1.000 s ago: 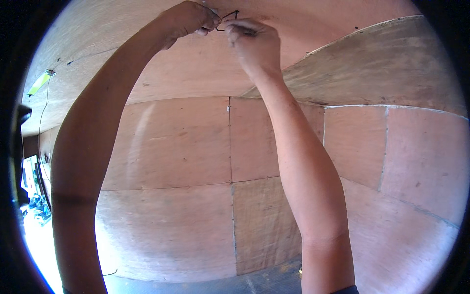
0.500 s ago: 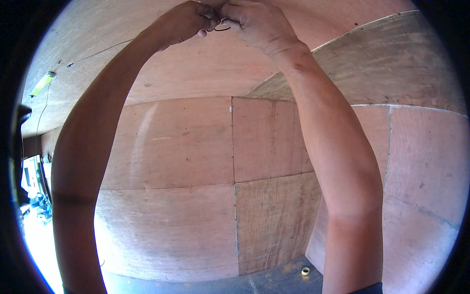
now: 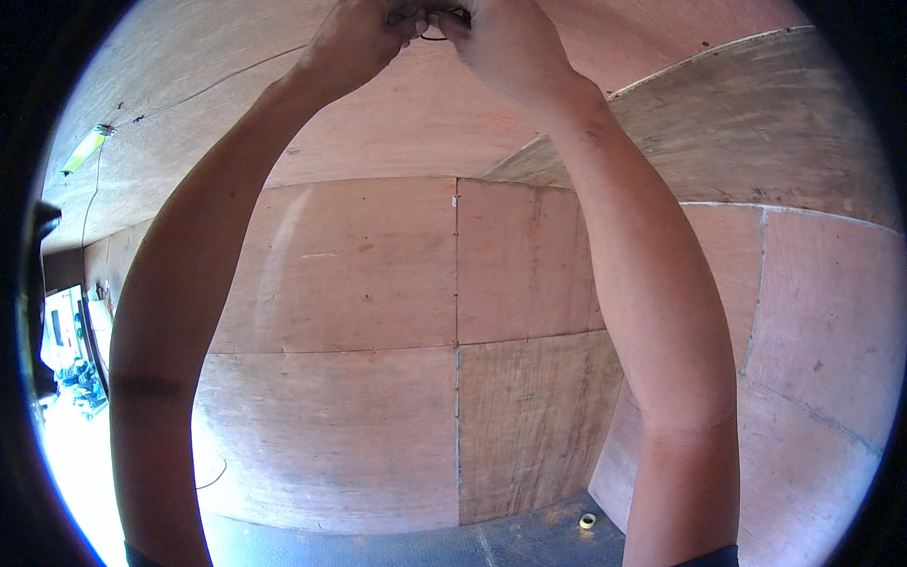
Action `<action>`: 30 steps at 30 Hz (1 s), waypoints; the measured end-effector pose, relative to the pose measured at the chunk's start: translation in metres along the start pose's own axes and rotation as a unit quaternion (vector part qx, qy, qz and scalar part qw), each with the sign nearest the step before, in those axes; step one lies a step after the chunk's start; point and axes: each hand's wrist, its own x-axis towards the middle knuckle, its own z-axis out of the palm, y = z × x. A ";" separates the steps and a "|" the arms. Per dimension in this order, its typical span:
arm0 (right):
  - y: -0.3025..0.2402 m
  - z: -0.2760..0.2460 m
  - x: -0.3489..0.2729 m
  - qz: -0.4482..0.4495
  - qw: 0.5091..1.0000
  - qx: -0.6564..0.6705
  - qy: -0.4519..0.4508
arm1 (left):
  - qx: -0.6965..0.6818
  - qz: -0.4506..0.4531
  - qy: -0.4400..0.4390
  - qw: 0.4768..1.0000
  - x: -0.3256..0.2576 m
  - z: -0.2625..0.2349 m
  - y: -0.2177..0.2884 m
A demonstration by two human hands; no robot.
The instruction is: The person removes an LED light fixture from the ceiling using a screwdriver, then carries it to a car with an open hood. They connect the light's wires to the car battery terminals to test it, and the light turns on. The person repeats the connection process several times.
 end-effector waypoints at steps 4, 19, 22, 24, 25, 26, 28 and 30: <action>0.003 0.003 0.003 0.009 1.000 0.022 0.006 | 0.041 0.037 0.025 0.998 0.001 0.002 0.004; 0.009 -0.010 -0.006 -0.182 0.960 -0.205 0.062 | -0.039 -0.120 -0.126 0.984 0.015 -0.009 0.011; 0.018 -0.008 0.002 -0.260 0.939 -0.213 0.071 | -0.113 -0.082 -0.081 0.987 0.013 -0.004 0.007; 0.018 -0.005 0.002 -0.187 0.952 -0.239 0.046 | -0.002 0.090 -0.040 0.995 0.018 0.003 0.003; 0.017 -0.004 0.001 -0.186 0.957 -0.216 0.061 | 0.040 0.018 -0.059 0.997 0.020 0.006 0.001; 0.017 -0.006 -0.002 -0.180 0.961 -0.199 0.063 | 0.074 -0.052 -0.074 0.993 0.023 0.013 0.000; 0.016 -0.006 -0.004 -0.127 0.975 -0.174 0.047 | 0.024 -0.037 -0.084 0.995 0.032 0.021 -0.004; 0.014 -0.007 -0.004 -0.086 0.985 -0.148 0.012 | 0.131 -0.073 -0.159 0.976 0.040 0.027 -0.002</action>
